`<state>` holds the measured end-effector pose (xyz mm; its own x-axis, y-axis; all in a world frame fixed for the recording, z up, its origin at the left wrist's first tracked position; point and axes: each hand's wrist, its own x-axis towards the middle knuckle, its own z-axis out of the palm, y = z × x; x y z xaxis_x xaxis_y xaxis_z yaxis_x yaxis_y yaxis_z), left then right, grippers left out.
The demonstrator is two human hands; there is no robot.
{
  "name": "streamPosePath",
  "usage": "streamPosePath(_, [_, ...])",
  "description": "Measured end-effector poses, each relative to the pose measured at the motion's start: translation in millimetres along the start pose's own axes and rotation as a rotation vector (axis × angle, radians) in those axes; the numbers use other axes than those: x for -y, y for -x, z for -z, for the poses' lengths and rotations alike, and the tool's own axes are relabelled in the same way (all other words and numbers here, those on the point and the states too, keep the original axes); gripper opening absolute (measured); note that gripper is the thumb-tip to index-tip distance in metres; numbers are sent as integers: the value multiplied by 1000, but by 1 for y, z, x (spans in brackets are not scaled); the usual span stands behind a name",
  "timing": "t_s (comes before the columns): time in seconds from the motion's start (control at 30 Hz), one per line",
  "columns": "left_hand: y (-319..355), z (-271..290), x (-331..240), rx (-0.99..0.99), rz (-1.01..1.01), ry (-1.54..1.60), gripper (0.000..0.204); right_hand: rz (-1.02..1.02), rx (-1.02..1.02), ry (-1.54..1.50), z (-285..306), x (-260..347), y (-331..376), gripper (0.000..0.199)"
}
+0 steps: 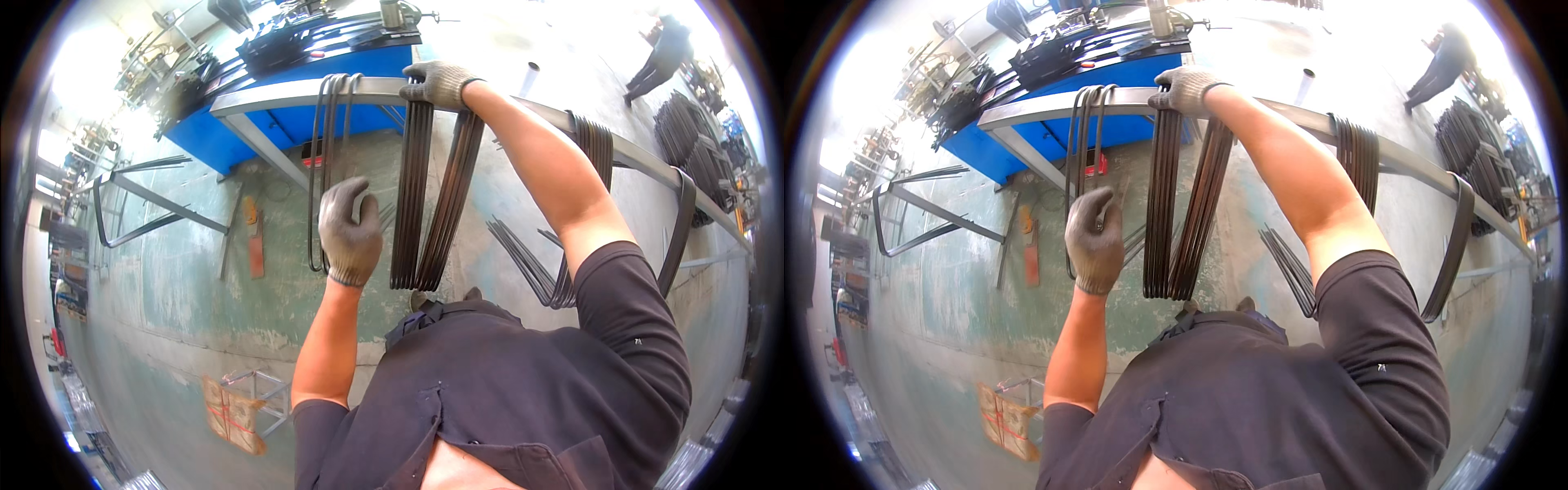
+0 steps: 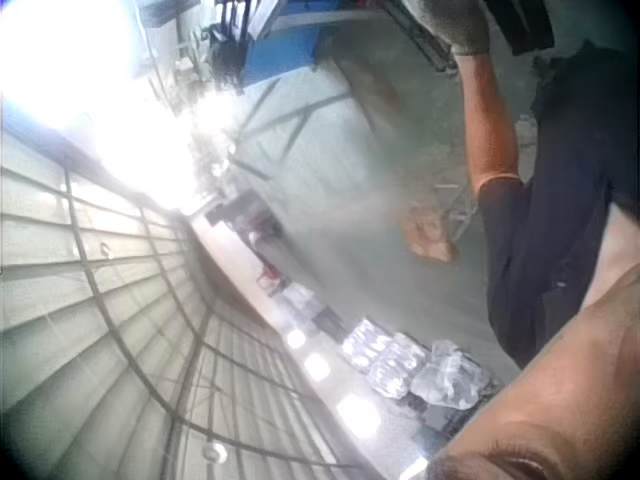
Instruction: The person repeatedly removes U-shaped metal frames from a horizontal rack, aligns them, and stacks them on the floor. The person wears gloves and works in a warehouse environment with other workers visible in the background.
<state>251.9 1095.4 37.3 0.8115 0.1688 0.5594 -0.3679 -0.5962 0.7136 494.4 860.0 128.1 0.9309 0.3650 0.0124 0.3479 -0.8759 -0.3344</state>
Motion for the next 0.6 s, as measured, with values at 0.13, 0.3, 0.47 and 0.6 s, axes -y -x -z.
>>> streamPosePath(0.13, [-37,-40,-7,73,-9,9,29,54,-24,-10,5,-11,12,71])
streamPosePath(0.3, [-67,-73,-19,219,379,191,43,-122,-322,-327,20,-58,66,54])
streamPosePath(0.47, [-80,-109,7,539,738,573,48,-208,-311,-132,14,-98,109,48])
streamPosePath(0.6, [-82,-112,-10,601,841,764,39,-212,-349,-124,15,-105,137,47])
